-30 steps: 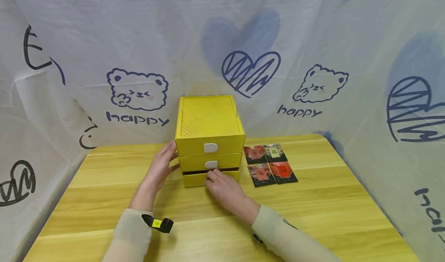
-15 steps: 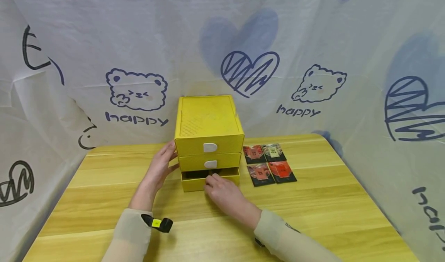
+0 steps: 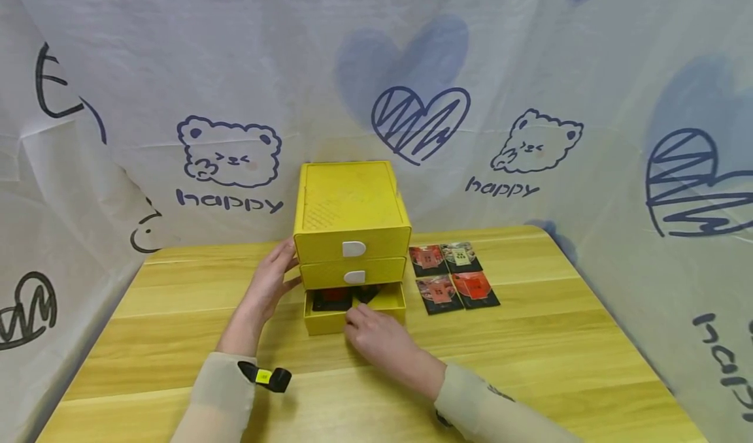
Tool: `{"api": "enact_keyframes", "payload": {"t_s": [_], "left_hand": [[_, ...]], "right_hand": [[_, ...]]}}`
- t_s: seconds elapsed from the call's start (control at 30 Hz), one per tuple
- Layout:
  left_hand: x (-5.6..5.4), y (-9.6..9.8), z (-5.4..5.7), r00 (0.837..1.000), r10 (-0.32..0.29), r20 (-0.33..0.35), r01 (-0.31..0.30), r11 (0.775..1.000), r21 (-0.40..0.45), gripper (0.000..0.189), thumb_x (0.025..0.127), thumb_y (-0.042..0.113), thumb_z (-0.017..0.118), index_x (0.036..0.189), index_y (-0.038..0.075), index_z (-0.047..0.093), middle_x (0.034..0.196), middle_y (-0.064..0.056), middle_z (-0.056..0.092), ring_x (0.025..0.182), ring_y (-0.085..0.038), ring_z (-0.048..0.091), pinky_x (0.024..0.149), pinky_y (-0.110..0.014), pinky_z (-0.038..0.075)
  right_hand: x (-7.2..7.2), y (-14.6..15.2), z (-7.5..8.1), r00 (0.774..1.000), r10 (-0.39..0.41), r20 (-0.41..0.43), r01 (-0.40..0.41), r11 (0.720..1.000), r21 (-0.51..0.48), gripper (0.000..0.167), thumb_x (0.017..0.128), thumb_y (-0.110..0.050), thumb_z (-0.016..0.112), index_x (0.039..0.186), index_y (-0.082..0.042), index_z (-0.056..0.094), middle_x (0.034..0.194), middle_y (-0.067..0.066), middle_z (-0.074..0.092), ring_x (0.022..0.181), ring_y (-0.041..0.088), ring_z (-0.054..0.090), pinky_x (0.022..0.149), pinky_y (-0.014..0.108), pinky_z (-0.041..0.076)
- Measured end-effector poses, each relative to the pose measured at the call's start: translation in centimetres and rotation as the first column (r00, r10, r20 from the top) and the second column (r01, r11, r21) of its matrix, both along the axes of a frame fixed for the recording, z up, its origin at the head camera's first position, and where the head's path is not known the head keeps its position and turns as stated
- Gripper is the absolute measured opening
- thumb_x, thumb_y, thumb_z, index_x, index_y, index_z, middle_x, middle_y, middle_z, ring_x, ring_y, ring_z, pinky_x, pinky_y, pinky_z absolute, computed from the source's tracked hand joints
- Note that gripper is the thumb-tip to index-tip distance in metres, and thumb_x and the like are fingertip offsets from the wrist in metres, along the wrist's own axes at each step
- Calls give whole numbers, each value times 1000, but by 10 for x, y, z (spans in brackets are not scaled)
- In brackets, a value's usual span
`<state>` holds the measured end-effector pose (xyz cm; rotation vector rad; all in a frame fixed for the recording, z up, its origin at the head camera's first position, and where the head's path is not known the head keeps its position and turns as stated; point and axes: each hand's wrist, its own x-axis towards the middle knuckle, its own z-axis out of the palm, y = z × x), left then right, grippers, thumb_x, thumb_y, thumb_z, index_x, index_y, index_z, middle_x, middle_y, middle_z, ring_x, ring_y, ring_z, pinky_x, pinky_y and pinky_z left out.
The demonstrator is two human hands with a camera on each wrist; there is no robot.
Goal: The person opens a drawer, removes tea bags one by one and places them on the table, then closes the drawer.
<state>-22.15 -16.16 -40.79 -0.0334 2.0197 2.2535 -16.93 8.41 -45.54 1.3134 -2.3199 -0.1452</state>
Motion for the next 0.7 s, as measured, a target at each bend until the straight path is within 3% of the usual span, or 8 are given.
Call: {"api": "enact_keyframes", "payload": {"t_s": [0.37, 0.7], "left_hand": [[1, -1, 1, 1000, -1, -2, 1, 1000, 12, 61, 114, 40, 38, 167, 14, 23, 173, -9, 19, 155, -37, 24, 124, -59, 26], [0, 1, -1, 1000, 2, 1, -2, 1000, 13, 61, 114, 39, 38, 167, 12, 21, 173, -10, 17, 155, -38, 23, 124, -59, 26]], "right_hand": [[16, 2, 3, 999, 28, 22, -28, 999, 24, 20, 89, 1, 77, 104, -12, 81, 105, 0, 69, 95, 13, 62, 75, 13, 56], [36, 9, 5, 997, 72, -14, -71, 996, 51, 22, 86, 1, 77, 104, -12, 80, 103, 0, 69, 92, 12, 62, 77, 12, 55]]}}
